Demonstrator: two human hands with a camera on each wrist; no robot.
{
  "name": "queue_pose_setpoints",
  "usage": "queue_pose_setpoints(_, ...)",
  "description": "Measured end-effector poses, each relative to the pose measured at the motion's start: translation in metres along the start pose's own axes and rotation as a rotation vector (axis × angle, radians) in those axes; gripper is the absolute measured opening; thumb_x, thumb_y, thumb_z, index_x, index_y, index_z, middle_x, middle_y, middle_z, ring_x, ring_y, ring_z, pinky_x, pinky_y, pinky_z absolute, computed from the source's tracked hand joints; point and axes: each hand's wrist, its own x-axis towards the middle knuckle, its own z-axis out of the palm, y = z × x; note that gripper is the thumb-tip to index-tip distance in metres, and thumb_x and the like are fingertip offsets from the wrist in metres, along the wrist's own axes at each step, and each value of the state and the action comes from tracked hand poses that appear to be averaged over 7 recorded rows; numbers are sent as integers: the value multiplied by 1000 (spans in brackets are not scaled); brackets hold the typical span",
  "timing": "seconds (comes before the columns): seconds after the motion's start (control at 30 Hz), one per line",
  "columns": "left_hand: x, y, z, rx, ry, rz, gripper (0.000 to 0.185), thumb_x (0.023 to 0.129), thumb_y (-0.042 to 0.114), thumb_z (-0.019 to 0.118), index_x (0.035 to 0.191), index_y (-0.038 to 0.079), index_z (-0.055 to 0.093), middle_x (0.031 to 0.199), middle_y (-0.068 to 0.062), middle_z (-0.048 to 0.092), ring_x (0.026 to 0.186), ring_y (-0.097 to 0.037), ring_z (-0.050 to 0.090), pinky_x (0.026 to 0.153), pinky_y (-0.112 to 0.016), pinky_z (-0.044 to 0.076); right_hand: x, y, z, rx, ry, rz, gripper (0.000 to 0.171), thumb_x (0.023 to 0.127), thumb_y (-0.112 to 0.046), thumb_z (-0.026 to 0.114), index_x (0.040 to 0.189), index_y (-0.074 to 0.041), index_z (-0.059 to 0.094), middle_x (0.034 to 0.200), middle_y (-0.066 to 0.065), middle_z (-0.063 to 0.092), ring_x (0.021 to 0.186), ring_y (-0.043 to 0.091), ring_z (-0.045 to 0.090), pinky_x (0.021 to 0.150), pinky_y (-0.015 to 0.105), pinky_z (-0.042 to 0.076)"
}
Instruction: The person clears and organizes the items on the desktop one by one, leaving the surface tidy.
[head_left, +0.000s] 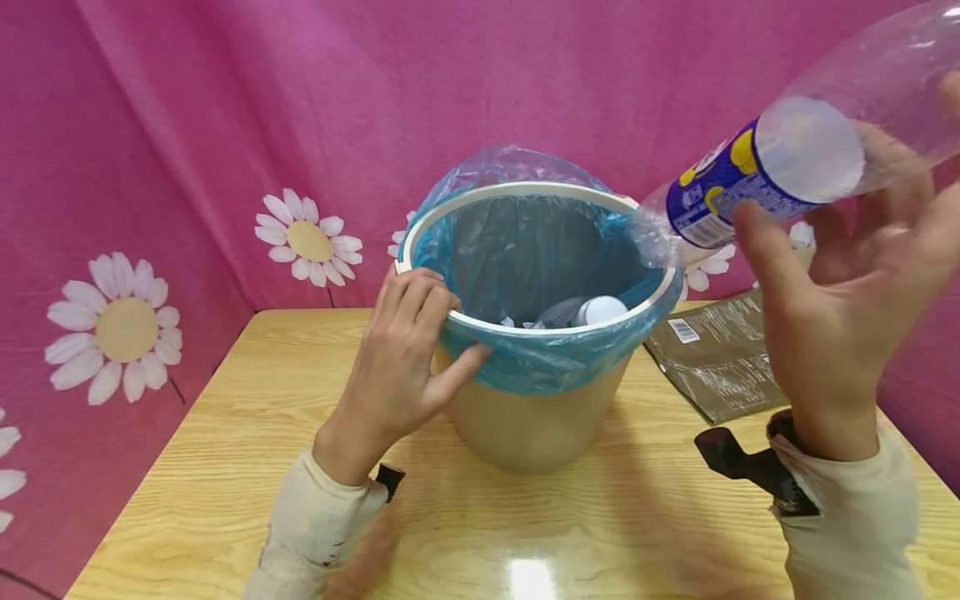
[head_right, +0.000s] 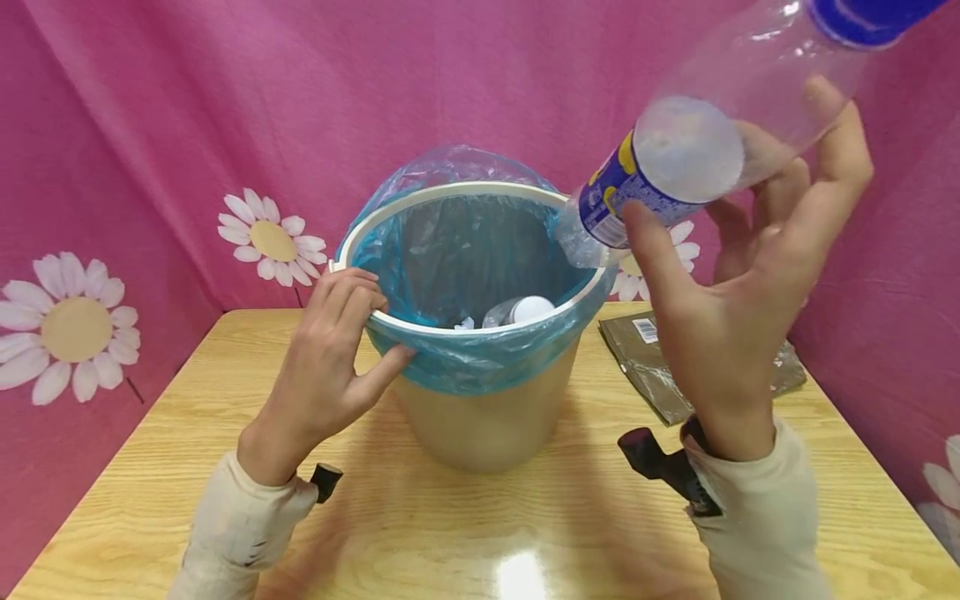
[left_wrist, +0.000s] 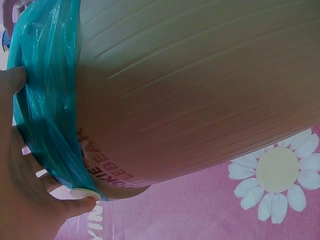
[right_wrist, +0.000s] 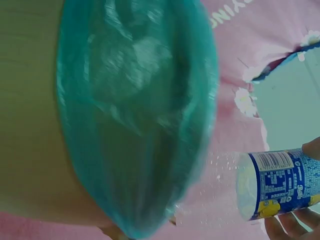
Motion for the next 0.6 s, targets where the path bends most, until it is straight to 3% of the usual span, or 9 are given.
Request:
queue_pose_setpoints(0.1,0,0,0,3,-4,-7,35,88,33,66,98,2,54,100,-11,53,109,-31,48,108,-47,31,-3,5,5,-28,-72,36,96,63,15,79,143,3,27,120,28,54,115,40,53,92,37,52)
queue_pose_setpoints(0.2,0,0,-1,2,-11,-14,35,88,33,67,98,2,54,101,-11,53,109,-31,47,106,-46,32,-6,10,5,-111,-177,75,89,68,12,78,143,-1,31,117,25,56,113,37,54,89,33,52)
queue_pose_setpoints(0.37,0,1,0,1,-14,-19,34,87,33,67,98,3,54,102,-11,53,110,-30,47,106,-45,33,-14,21,0,-383,-330,113,85,75,8,75,147,-9,33,117,11,59,111,28,57,92,28,50)
queue_pose_setpoints(0.47,0,1,0,4,-14,-21,34,87,32,67,98,3,54,102,-11,53,110,-30,47,106,-45,33,-17,28,-2,-517,-366,115,86,77,5,76,149,-13,32,117,3,59,112,23,57,92,26,50)
queue_pose_setpoints(0.6,-1,0,0,10,-15,-23,34,87,33,67,98,3,54,103,-11,53,110,-30,47,106,-45,33,-21,35,-4,-598,-374,100,88,77,1,78,149,-16,31,116,-3,60,109,18,58,91,24,48)
